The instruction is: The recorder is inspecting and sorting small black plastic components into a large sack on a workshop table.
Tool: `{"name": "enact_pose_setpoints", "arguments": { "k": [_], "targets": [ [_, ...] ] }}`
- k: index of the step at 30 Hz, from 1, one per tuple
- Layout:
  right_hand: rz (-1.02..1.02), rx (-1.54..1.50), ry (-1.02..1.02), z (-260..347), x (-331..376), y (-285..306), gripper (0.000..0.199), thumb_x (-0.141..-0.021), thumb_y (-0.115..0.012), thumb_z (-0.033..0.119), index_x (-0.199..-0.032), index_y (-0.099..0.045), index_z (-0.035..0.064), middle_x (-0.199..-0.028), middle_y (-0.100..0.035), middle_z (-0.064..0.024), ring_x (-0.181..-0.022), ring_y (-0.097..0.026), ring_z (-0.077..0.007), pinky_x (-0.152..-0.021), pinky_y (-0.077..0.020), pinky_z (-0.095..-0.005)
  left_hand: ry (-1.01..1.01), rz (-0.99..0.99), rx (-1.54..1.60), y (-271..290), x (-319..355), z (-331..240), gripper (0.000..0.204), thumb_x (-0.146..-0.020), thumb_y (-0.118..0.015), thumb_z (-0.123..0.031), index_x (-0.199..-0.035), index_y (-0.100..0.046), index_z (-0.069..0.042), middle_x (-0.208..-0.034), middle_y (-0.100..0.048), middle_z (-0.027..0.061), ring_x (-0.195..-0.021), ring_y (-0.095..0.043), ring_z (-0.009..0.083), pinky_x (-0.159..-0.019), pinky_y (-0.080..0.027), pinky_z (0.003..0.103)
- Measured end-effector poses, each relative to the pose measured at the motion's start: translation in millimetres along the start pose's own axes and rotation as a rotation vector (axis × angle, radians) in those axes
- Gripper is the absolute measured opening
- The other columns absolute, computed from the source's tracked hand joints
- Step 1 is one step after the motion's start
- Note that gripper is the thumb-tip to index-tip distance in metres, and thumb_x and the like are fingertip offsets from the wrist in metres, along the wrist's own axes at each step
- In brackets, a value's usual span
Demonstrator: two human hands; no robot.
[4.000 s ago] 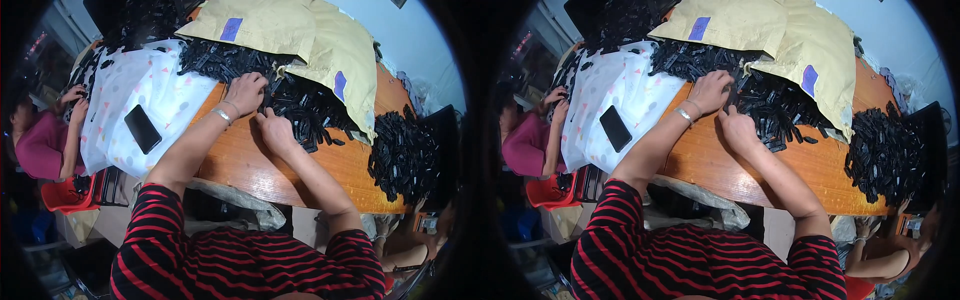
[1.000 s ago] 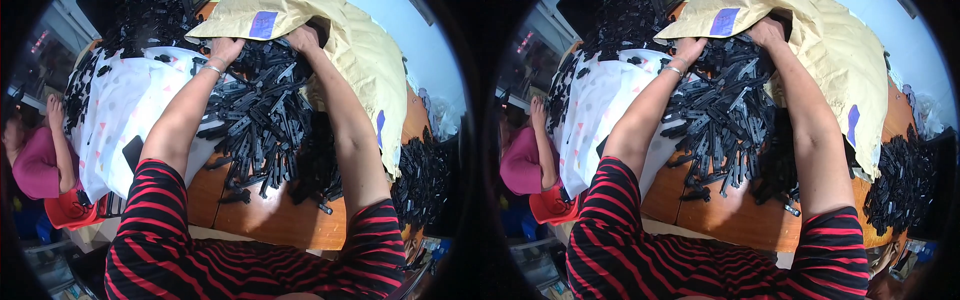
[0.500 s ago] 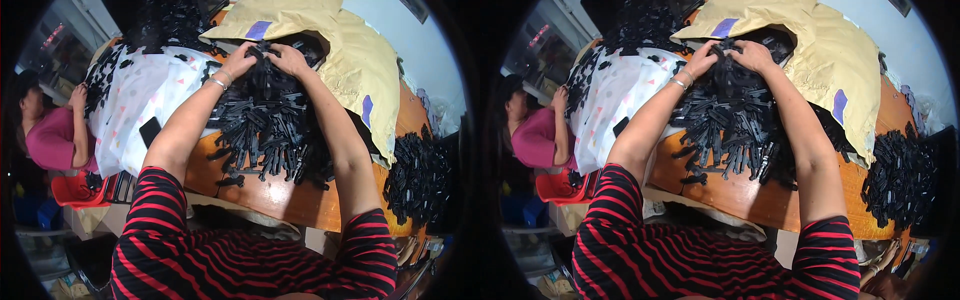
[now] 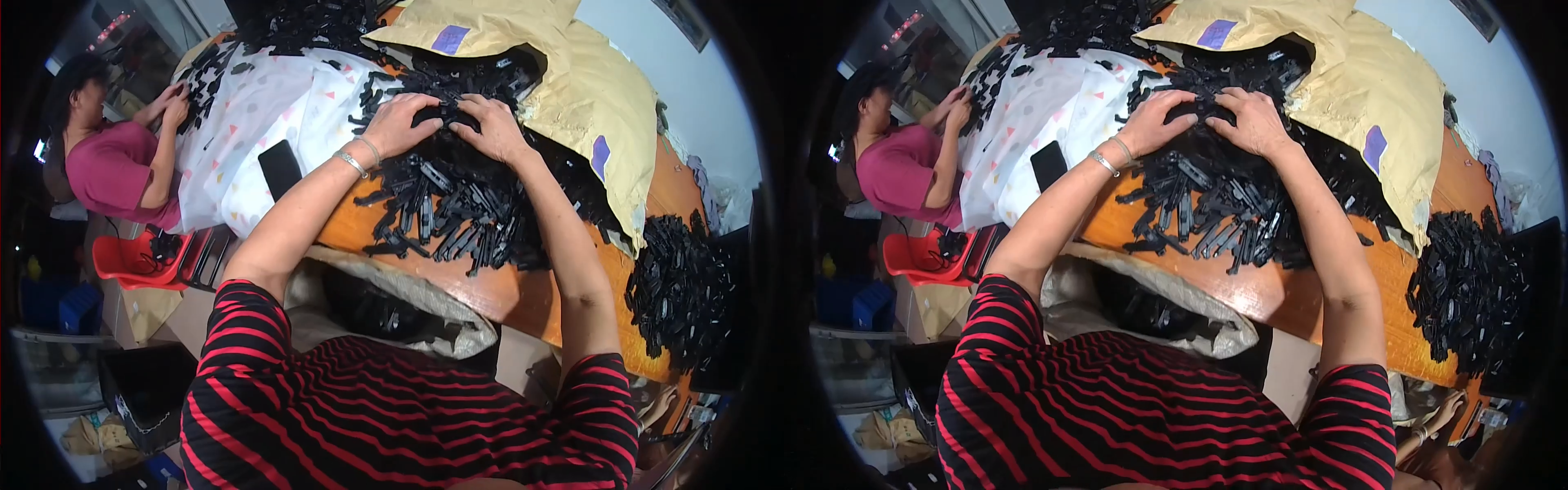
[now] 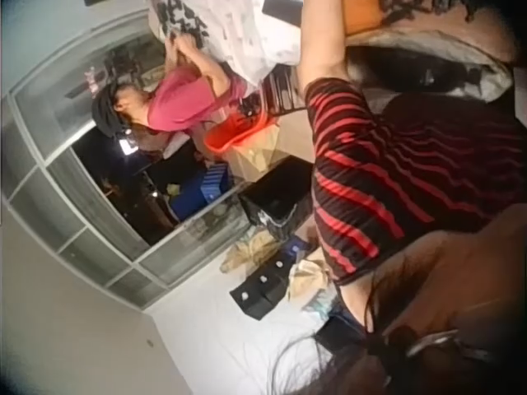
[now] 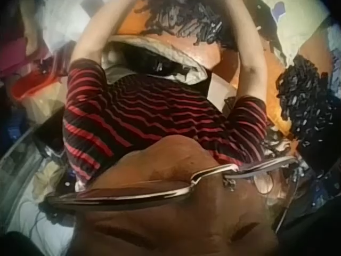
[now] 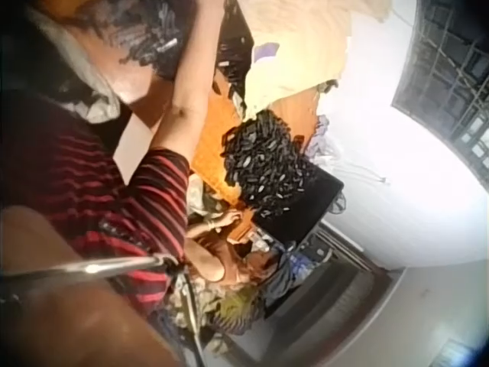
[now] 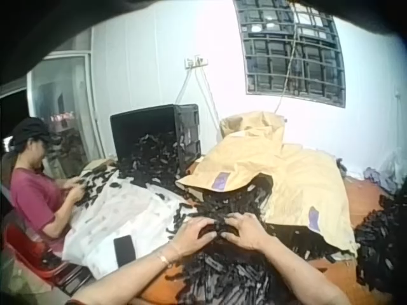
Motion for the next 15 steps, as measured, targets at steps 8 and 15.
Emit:
{"name": "enact_pose_setpoints", "arguments": {
  "k": [8,15],
  "targets": [
    [-0.023,0.087,0.015,34.8,34.9,5.2,0.047,-0.087,-0.061,0.04,-0.129,-0.057,0.0173,-0.142,-0.044,-0.0088,-0.13,-0.04,-0.0356,-0.107,-0.0309,-0.0472,-0.04,-0.146,-0.177,11.2,54.4,-39.2,0.049,-0.086,-0.064,-0.037,-0.13,-0.055,-0.017,-0.135,-0.05,0.0157,-0.131,-0.038,0.0393,-0.108,-0.033,0.046],
    [-0.099,0.05,0.174,97.3,104.3,22.6,0.061,-0.081,-0.065,0.048,-0.132,-0.053,0.0173,-0.148,-0.037,-0.0083,-0.137,-0.027,-0.0407,-0.109,-0.0252,-0.0558,-0.041,0.215,-0.19,-6.2,125.1,-71.7,0.09,-0.07,-0.076,-0.049,-0.146,-0.033,-0.028,-0.153,-0.022,0.0144,-0.143,-0.011,0.0413,-0.11,-0.017,0.064]
  ]
}}
Point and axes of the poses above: each hand's wrist, its own x-axis away from the middle knuckle, its own y-axis out of the back of the hand, z = x × y, the point moved 10 cm from there along -x, towards the middle knuckle
